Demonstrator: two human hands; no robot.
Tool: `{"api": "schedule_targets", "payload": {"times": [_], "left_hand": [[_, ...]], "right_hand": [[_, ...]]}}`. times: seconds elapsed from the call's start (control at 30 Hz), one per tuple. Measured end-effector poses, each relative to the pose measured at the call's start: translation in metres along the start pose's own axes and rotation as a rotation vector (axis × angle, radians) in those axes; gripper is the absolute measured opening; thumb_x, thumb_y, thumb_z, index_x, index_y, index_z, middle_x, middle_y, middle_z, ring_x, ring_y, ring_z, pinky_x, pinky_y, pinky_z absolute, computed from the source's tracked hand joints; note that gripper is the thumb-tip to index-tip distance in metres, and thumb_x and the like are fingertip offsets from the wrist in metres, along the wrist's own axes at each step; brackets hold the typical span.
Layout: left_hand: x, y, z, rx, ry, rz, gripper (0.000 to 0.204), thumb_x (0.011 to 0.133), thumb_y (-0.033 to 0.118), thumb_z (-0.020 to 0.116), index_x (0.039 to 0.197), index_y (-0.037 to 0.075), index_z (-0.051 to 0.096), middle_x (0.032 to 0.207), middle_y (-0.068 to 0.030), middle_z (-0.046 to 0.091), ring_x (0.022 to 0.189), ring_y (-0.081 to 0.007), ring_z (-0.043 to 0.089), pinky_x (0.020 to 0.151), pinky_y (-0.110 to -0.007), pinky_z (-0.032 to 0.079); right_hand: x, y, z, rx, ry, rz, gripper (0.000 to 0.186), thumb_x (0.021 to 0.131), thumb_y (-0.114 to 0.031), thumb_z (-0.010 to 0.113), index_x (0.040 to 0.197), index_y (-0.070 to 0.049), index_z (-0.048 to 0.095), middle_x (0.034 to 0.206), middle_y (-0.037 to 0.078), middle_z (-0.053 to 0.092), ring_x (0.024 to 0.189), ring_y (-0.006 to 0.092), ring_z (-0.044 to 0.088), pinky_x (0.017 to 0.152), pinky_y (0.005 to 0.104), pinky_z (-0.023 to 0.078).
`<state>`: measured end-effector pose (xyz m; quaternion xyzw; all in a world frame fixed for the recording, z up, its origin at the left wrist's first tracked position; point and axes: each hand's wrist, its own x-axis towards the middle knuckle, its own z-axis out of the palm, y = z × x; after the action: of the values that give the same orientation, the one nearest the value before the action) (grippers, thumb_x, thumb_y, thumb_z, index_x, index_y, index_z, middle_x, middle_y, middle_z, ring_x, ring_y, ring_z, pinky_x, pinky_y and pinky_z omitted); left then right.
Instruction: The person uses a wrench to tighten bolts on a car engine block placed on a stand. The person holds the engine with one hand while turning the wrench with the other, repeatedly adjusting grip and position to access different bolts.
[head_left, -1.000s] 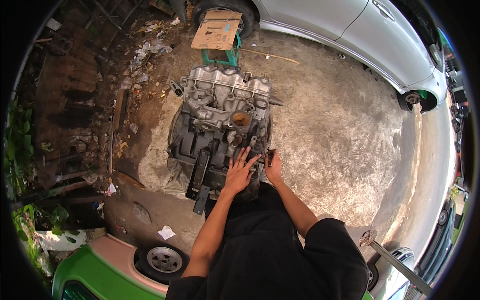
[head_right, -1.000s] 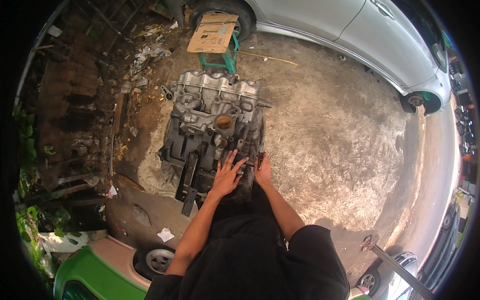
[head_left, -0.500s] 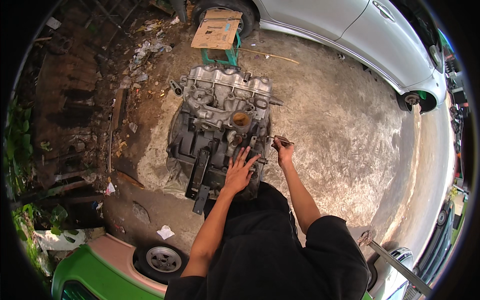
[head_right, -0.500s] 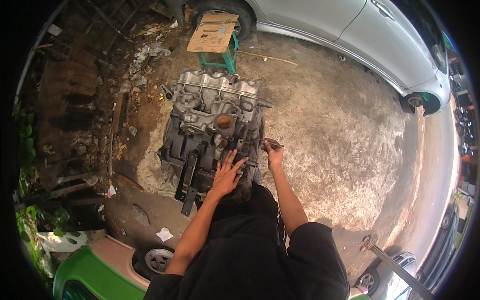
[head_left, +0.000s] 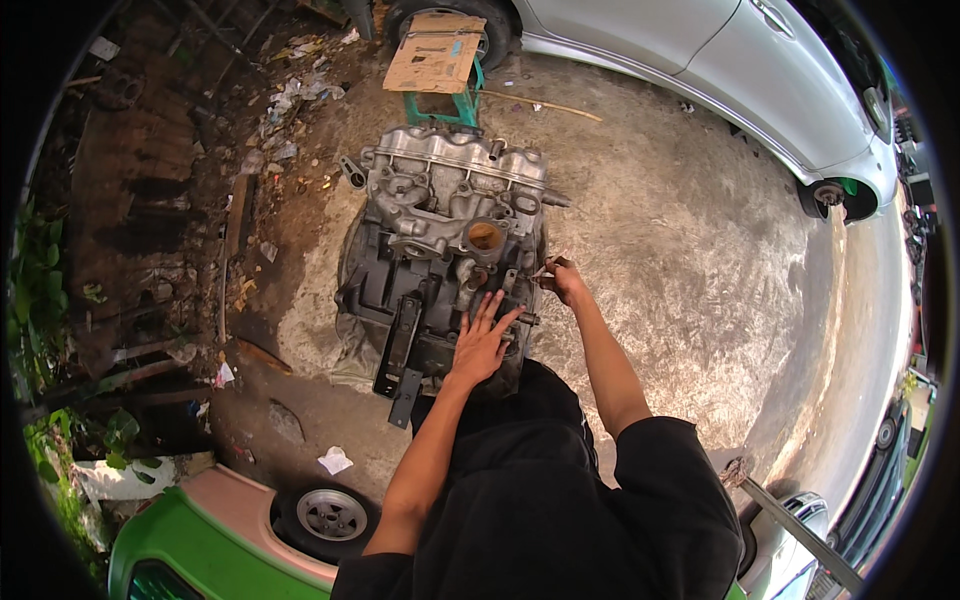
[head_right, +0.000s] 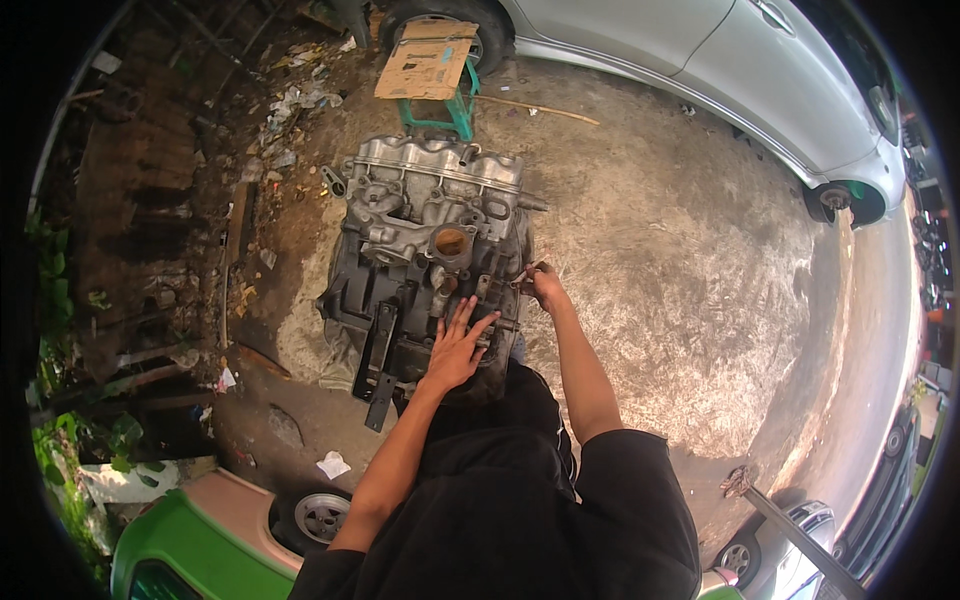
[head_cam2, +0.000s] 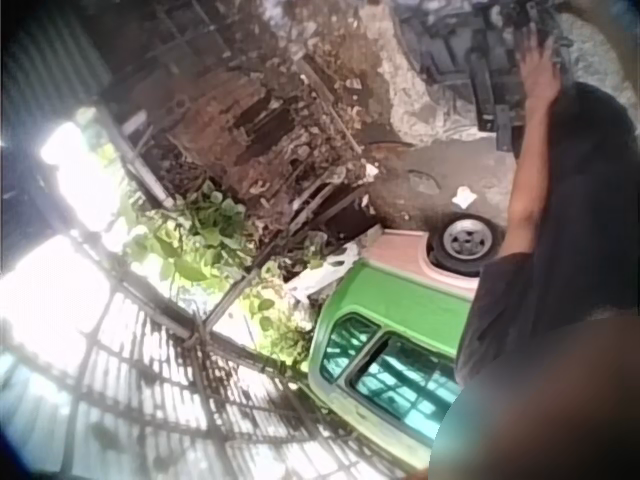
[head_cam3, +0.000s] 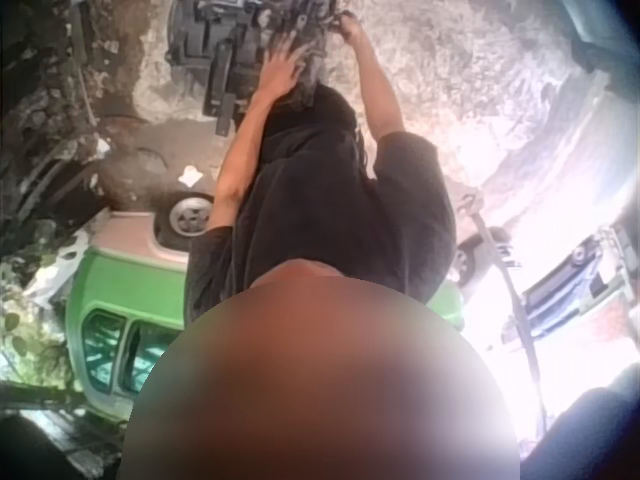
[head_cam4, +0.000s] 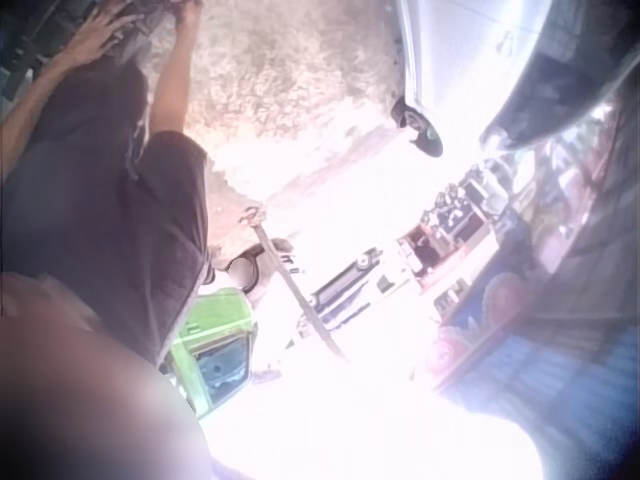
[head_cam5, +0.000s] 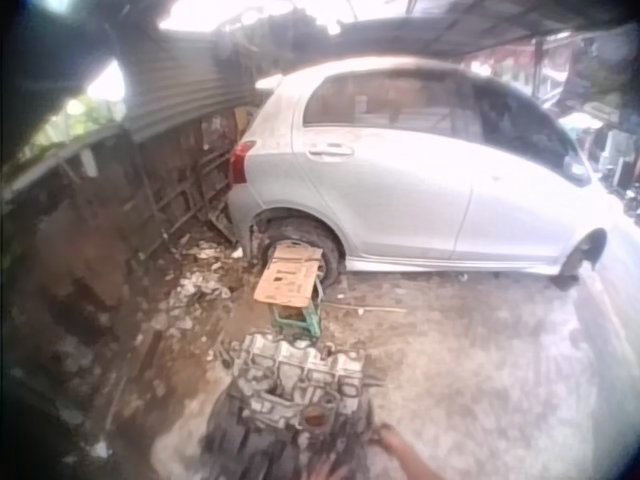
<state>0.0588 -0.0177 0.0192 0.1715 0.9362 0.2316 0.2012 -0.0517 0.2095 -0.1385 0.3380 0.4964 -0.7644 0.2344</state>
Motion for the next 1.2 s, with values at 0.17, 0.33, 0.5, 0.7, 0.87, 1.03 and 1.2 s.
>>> {"api": "schedule_targets", "payload": {"times": [0.17,0.33,0.5,0.7,0.87,1.03,1.2], "left_hand": [[0.0,0.0,0.0,-0.002,-0.005,-0.006,0.076,0.091,0.017,0.069,0.153,0.04,0.032,0.168,-0.0032,0.008,0.154,-0.0249,0.009,0.121,-0.06,0.019],[0.0,0.0,0.0,0.008,-0.026,-0.015,0.077,0.091,0.017,0.069,0.153,0.041,0.031,0.168,-0.003,0.008,0.154,-0.0244,0.008,0.121,-0.059,0.019],[0.0,0.0,-0.001,0.008,-0.022,-0.011,0.076,0.092,0.018,0.069,0.154,0.041,0.03,0.168,-0.003,0.008,0.155,-0.024,0.008,0.121,-0.06,0.019],[0.001,0.0,-0.001,0.003,-0.026,-0.014,0.076,0.092,0.018,0.069,0.153,0.041,0.031,0.167,-0.003,0.008,0.154,-0.0241,0.008,0.121,-0.059,0.019],[0.001,-0.001,0.001,0.009,-0.012,-0.007,0.076,0.092,0.018,0.069,0.153,0.041,0.03,0.168,-0.0028,0.007,0.154,-0.024,0.008,0.121,-0.059,0.019],[0.001,-0.001,0.002,0.017,-0.027,-0.016,0.076,0.092,0.018,0.069,0.153,0.041,0.031,0.168,-0.0026,0.006,0.154,-0.0238,0.008,0.121,-0.06,0.019],[0.0,-0.001,0.002,0.021,0.003,-0.003,0.075,0.092,0.017,0.068,0.154,0.039,0.031,0.167,-0.0005,0.01,0.154,-0.0233,0.01,0.12,-0.059,0.022]], "right_hand": [[-0.002,-0.009,-0.004,-0.027,-0.046,0.074,0.017,0.103,-0.017,0.055,0.113,-0.004,0.056,0.103,0.009,0.065,0.085,0.0272,0.066,0.07,0.0382,0.052],[0.004,-0.007,-0.003,0.082,-0.132,0.155,0.015,0.105,-0.014,0.044,0.107,-0.004,0.056,0.099,0.011,0.064,0.086,0.0251,0.063,0.076,0.0382,0.053],[0.016,-0.006,0.008,0.083,-0.092,0.178,0.02,0.104,-0.012,0.042,0.109,0.003,0.054,0.093,0.017,0.063,0.078,0.0306,0.066,0.068,0.0405,0.055],[0.023,-0.019,0.022,-0.205,-0.077,0.123,0.019,0.098,-0.006,0.049,0.106,0.009,0.055,0.077,0.018,0.064,0.055,0.0281,0.063,0.046,0.0381,0.049],[0.037,-0.015,0.029,-0.362,0.005,0.097,0.015,0.098,-0.007,0.051,0.093,0.005,0.059,0.07,0.014,0.063,0.053,0.0239,0.06,0.045,0.0372,0.047],[0.045,-0.01,0.023,-0.347,-0.029,0.068,0.014,0.093,-0.003,0.051,0.097,0.009,0.057,0.069,0.017,0.063,0.053,0.0265,0.061,0.043,0.0376,0.046],[0.049,-0.015,0.017,-0.267,-0.09,0.213,0.011,0.091,0.001,0.05,0.088,0.008,0.057,0.069,0.018,0.062,0.053,0.0281,0.062,0.043,0.039,0.046]]}}
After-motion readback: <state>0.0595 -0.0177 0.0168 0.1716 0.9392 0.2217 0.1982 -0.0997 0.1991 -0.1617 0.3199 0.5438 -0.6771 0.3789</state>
